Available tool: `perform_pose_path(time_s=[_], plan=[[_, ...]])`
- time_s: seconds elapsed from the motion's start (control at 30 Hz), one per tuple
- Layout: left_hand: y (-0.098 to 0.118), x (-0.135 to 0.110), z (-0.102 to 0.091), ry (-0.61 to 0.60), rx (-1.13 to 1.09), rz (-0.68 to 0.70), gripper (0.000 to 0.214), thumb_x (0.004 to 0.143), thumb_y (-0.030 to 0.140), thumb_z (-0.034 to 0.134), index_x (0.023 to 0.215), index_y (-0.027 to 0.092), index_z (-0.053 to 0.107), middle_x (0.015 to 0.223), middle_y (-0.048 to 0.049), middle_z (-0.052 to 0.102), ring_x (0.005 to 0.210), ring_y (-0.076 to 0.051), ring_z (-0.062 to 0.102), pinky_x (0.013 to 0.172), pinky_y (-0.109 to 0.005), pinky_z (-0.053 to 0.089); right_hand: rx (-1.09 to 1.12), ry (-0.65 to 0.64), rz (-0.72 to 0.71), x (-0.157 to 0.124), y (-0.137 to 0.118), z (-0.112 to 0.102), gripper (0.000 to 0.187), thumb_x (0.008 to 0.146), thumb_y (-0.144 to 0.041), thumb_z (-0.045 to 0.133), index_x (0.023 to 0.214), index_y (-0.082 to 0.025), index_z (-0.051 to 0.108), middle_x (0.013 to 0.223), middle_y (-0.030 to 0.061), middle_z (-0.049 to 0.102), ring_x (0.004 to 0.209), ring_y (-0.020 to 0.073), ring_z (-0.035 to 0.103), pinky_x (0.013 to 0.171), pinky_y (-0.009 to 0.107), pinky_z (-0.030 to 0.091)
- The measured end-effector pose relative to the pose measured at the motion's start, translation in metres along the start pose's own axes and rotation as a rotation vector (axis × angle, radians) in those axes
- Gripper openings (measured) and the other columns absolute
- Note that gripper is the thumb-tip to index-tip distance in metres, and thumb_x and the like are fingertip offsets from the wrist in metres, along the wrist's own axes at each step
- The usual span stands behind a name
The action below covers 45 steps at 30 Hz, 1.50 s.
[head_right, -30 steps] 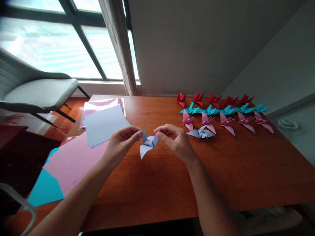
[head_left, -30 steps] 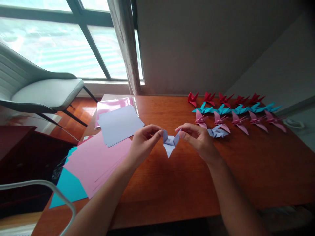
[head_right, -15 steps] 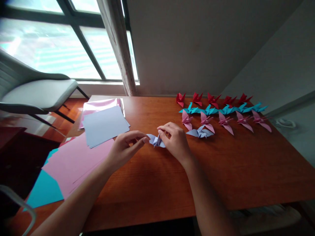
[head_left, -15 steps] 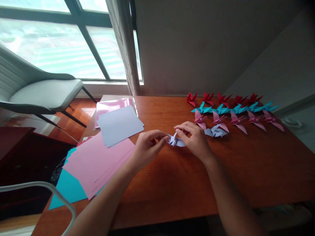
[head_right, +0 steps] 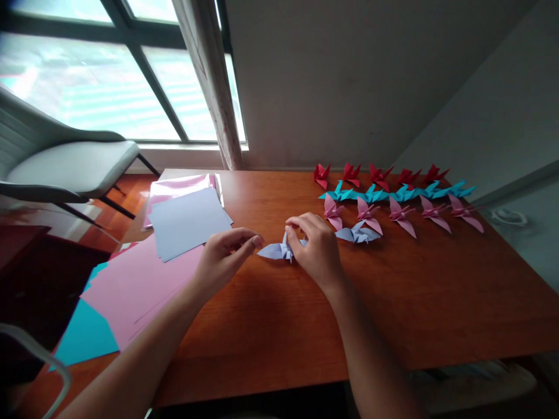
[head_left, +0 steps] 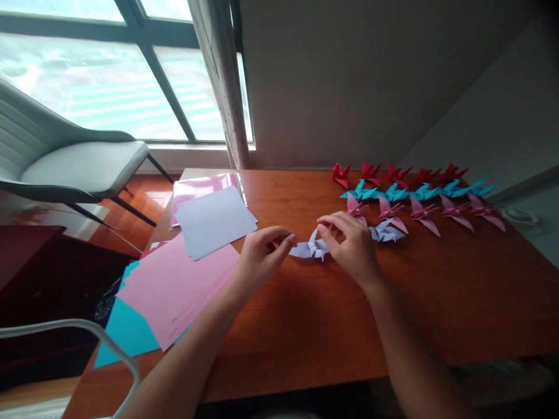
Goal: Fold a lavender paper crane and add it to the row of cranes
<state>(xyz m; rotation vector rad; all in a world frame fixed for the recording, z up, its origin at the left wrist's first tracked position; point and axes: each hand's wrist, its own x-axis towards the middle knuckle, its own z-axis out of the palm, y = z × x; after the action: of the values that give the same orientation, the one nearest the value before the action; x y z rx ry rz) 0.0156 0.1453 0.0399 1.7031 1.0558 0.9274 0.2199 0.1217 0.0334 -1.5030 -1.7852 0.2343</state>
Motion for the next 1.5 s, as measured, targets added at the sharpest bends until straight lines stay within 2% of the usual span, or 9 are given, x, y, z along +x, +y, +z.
perform_pose_path(time_s=[0.13,0.33,0.63,0.73,0.83,1.0,1.13,1.27,1.5], plan=[[0.001,0.000,-0.001,0.016,0.011,0.002,0.024,0.091,0.032,0.063,0.077,0.014,0.074,0.072,-0.0046,0.073,0.064,-0.013,0.061,0.058,-0.022,0.043,-0.124,0.004,0.068,-0.020,-0.005,-0.002,0.008,0.091,-0.027,0.061,0.089,-0.021,0.066,0.088,0.0059,0.069,0.084,0.0233,0.065,0.074,0.034,0.047],[0.003,-0.002,0.001,0.013,-0.015,0.009,0.024,0.090,0.032,0.064,0.077,0.015,0.073,0.073,-0.0042,0.073,0.064,-0.013,0.060,0.058,-0.022,0.043,-0.274,0.002,0.124,-0.063,-0.011,0.008,0.016,0.090,-0.038,0.063,0.089,-0.023,0.062,0.089,0.0060,0.068,0.086,0.0248,0.064,0.076,0.034,0.046],[0.001,-0.001,0.002,-0.005,-0.006,0.022,0.024,0.089,0.035,0.064,0.078,0.015,0.073,0.075,-0.0048,0.073,0.066,-0.015,0.062,0.059,-0.023,0.046,-0.271,0.109,0.156,-0.062,-0.019,0.016,0.010,0.092,-0.021,0.056,0.085,-0.022,0.063,0.085,0.0054,0.068,0.084,0.0227,0.064,0.077,0.033,0.046],[0.000,-0.001,0.001,-0.013,-0.001,0.033,0.024,0.089,0.035,0.064,0.080,0.016,0.073,0.076,-0.0049,0.074,0.067,-0.015,0.064,0.060,-0.024,0.047,-0.193,0.195,0.168,-0.063,-0.013,0.003,0.010,0.092,-0.022,0.057,0.085,-0.022,0.064,0.084,0.0046,0.068,0.080,0.0206,0.064,0.074,0.031,0.048],[0.000,-0.001,0.000,-0.019,0.020,0.030,0.024,0.089,0.036,0.064,0.079,0.016,0.074,0.077,-0.0049,0.075,0.068,-0.016,0.065,0.060,-0.024,0.047,-0.173,0.327,0.194,-0.069,0.004,-0.023,0.011,0.092,-0.026,0.059,0.085,-0.021,0.066,0.083,0.0045,0.068,0.072,0.0184,0.062,0.067,0.030,0.049],[0.003,-0.002,0.001,-0.030,0.051,0.021,0.025,0.089,0.038,0.064,0.080,0.017,0.074,0.076,-0.0045,0.074,0.068,-0.016,0.065,0.059,-0.024,0.046,-0.304,0.501,0.346,-0.089,0.063,-0.079,0.019,0.089,-0.036,0.062,0.083,-0.019,0.069,0.081,0.0064,0.071,0.067,0.0194,0.063,0.063,0.031,0.049],[0.007,-0.003,0.003,-0.048,0.089,0.036,0.024,0.088,0.037,0.064,0.079,0.017,0.074,0.072,-0.0030,0.073,0.065,-0.015,0.063,0.057,-0.024,0.044,-0.367,0.560,0.459,-0.110,0.112,-0.110,0.024,0.084,-0.042,0.064,0.081,-0.019,0.069,0.080,0.0079,0.072,0.067,0.0212,0.064,0.066,0.034,0.050],[0.007,-0.003,0.003,-0.055,0.109,0.028,0.024,0.088,0.035,0.063,0.077,0.017,0.073,0.071,-0.0030,0.072,0.064,-0.015,0.063,0.056,-0.023,0.043,-0.369,0.588,0.499,-0.124,0.133,-0.122,0.028,0.085,-0.046,0.063,0.082,-0.018,0.069,0.081,0.0090,0.072,0.067,0.0220,0.064,0.064,0.034,0.051],[0.002,-0.002,0.003,-0.066,0.126,0.019,0.024,0.088,0.036,0.062,0.079,0.017,0.074,0.073,-0.0037,0.074,0.066,-0.016,0.065,0.056,-0.023,0.045,-0.350,0.545,0.511,-0.139,0.139,-0.124,0.030,0.084,-0.048,0.064,0.081,-0.020,0.069,0.083,0.0085,0.073,0.068,0.0216,0.065,0.064,0.034,0.052]])
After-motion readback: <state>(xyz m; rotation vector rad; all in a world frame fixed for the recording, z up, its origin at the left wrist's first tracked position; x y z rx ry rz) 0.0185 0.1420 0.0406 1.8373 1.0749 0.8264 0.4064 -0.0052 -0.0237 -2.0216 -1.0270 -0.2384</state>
